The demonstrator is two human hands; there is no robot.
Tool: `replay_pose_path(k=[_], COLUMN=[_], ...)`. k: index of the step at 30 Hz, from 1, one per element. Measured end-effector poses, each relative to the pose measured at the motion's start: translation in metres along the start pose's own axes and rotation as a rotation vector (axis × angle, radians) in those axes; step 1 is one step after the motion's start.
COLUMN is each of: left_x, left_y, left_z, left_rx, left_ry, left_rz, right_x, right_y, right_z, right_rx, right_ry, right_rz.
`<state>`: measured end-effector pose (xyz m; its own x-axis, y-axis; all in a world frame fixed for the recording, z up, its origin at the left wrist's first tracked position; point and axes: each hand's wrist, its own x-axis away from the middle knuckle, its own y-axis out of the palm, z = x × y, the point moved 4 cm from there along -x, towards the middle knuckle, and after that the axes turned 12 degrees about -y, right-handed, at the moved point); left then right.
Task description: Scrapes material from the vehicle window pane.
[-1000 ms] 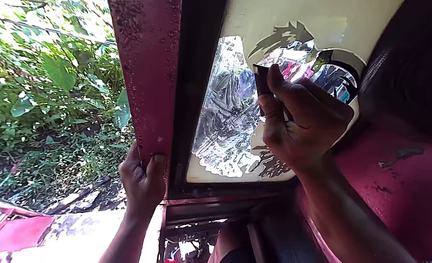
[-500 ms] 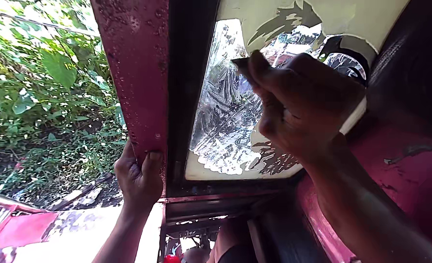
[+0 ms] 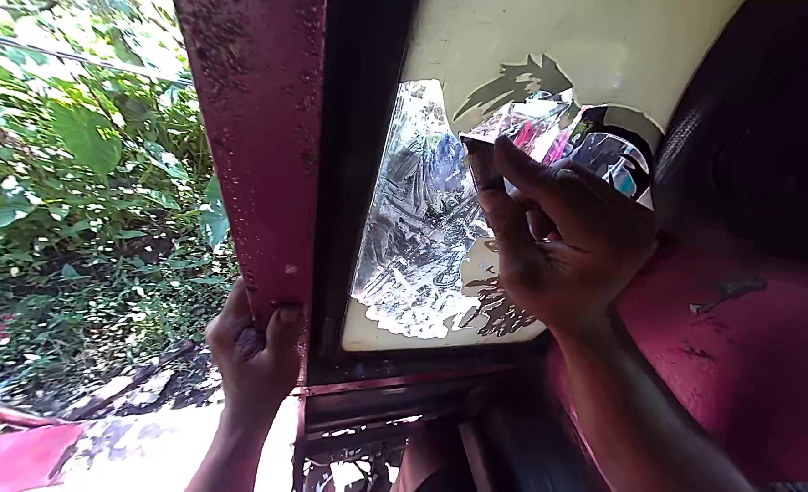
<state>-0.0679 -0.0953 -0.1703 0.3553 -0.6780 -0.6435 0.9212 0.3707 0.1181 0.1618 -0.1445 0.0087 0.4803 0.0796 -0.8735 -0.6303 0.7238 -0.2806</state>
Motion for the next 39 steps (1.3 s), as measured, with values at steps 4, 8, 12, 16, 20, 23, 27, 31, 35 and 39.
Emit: replay_pose_path(k=[4,8,12,16,20,23,27,31,35,39], left_x=[0.02,0.039,0.042,0.039,0.012,-0.015,-0.033,-0.034,-0.033,-0.005], left_y=[-0.021,0.009,0.029,0.033,0.035,0.046,0.063,0.067,0.071,0.039], left_z=[0.038,0.101,0.115,0.109,0.117,0.135,0.142,0.137,0.144,0.116], left_rx=[-0.194,0.055,0.212,0.232,-0.146,-0.515,-0.659,-0.668,-0.755,-0.72], left_ry=[0.166,0.174,0.132,0.139,0.342,0.544,0.693,0.774,0.681,0.553], left_rz=[0.189,-0.24,-0.478,-0.539,-0.367,-0.124,-0.028,0.031,0.007,-0.291], right_x=[0.038,0.078,0.092,0.104,0.123,0.143,0.169,0.187,0.183,0.166], right_y=[-0.01,-0.008,-0.01,-0.02,-0.044,-0.045,-0.042,-0.041,-0.052,-0.061], right_z=[-0.035,-0.091,-0.106,-0.107,-0.094,-0.092,-0.107,-0.115,-0.108,-0.076], right_rx=[-0.192,-0.381,-0.473,-0.514,-0.393,-0.439,-0.549,-0.6,-0.557,-0.401], right_ry=[0.188,0.168,0.239,0.424,0.581,0.645,0.755,0.814,0.803,0.738], right_rz=[0.019,0.035,0.126,0.259,0.327,0.42,0.425,0.42,0.438,0.418])
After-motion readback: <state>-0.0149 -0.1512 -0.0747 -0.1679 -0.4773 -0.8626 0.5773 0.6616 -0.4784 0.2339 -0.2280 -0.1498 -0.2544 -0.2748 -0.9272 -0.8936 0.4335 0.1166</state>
